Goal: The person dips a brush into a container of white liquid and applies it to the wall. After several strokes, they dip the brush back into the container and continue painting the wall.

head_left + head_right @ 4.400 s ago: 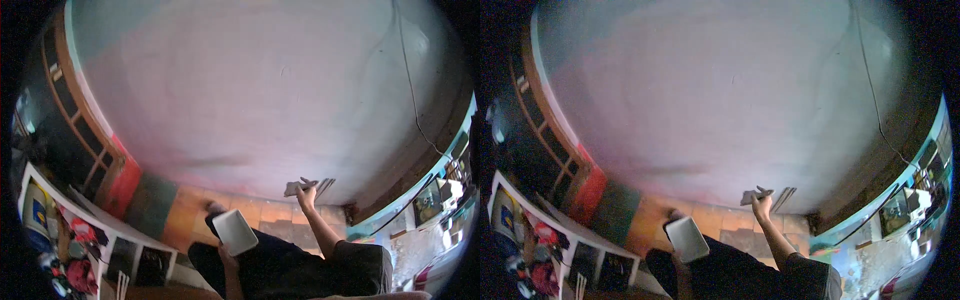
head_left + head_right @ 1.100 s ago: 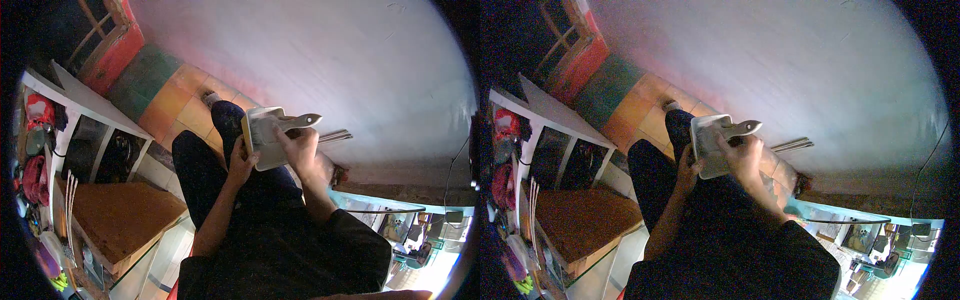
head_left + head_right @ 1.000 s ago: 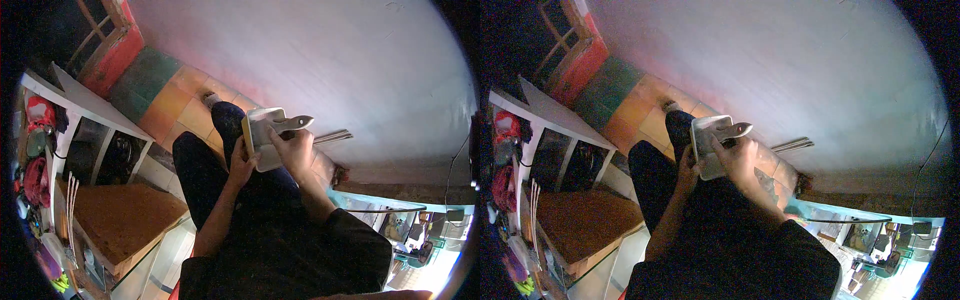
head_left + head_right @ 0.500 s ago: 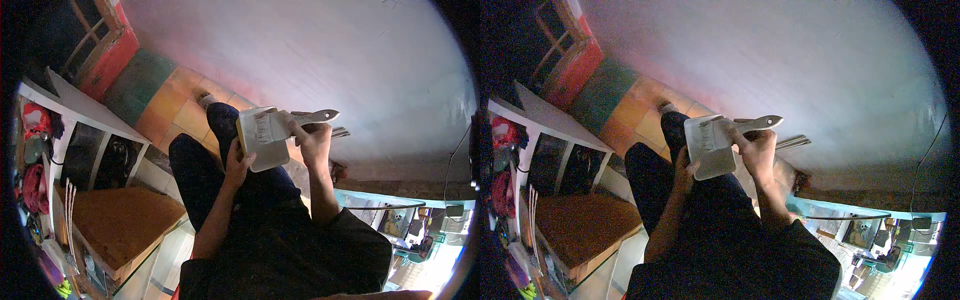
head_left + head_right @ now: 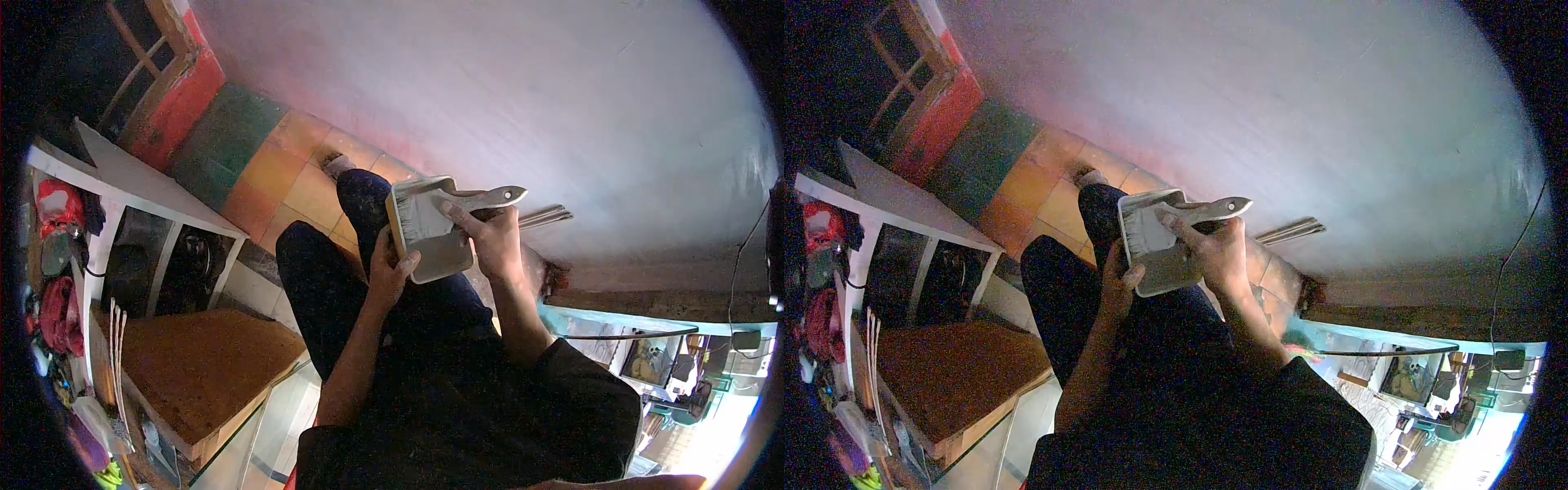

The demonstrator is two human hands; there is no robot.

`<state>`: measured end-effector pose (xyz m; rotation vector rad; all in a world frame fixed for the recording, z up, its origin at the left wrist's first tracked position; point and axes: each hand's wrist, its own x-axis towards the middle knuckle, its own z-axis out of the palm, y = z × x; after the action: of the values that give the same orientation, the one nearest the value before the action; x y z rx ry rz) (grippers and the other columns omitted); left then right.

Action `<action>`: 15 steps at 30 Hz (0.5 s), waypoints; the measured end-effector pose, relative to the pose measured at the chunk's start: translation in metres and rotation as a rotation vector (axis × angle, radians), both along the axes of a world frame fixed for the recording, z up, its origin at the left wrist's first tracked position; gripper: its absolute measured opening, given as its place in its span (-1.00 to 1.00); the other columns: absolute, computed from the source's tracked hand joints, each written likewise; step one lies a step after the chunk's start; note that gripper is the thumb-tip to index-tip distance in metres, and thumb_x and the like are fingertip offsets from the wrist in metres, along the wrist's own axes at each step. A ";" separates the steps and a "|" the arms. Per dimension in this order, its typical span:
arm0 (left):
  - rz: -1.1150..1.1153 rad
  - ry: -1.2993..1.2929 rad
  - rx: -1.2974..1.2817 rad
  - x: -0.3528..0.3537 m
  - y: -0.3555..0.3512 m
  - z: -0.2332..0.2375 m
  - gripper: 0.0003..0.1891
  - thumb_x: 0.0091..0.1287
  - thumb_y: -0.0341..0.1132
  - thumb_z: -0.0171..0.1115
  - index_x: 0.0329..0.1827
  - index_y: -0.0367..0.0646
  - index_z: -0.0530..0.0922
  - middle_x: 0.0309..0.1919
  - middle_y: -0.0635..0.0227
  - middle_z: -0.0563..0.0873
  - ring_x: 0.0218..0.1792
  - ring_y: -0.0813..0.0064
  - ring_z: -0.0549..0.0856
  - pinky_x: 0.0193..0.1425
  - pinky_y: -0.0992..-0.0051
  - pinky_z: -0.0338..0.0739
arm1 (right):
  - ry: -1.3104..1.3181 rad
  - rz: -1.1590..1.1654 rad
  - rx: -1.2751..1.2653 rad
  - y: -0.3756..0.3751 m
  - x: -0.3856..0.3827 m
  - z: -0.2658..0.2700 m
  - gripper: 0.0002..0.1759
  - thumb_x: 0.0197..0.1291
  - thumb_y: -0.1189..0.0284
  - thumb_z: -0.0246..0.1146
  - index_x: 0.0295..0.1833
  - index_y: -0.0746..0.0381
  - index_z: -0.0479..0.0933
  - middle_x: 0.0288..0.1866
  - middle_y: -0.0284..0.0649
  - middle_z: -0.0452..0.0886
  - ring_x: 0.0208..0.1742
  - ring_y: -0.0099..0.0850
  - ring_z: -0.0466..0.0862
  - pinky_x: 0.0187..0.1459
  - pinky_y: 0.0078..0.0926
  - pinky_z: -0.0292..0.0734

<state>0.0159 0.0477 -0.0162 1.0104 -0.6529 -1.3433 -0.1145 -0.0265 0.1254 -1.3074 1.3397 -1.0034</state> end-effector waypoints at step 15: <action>-0.032 -0.064 -0.021 0.005 0.001 0.008 -0.35 0.23 -0.31 0.26 0.37 -0.30 0.24 0.13 0.12 0.52 0.13 0.30 0.56 0.26 0.31 0.45 | -0.099 0.028 0.029 -0.006 -0.004 -0.014 -0.65 0.06 0.40 0.50 -0.13 0.44 0.66 -0.29 -0.17 0.72 -0.38 -0.49 0.63 -0.37 -0.51 0.52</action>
<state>0.0204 0.0483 -0.0078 1.0329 -0.7322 -1.3340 -0.1182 -0.0325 0.1117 -1.2353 1.2540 -1.0128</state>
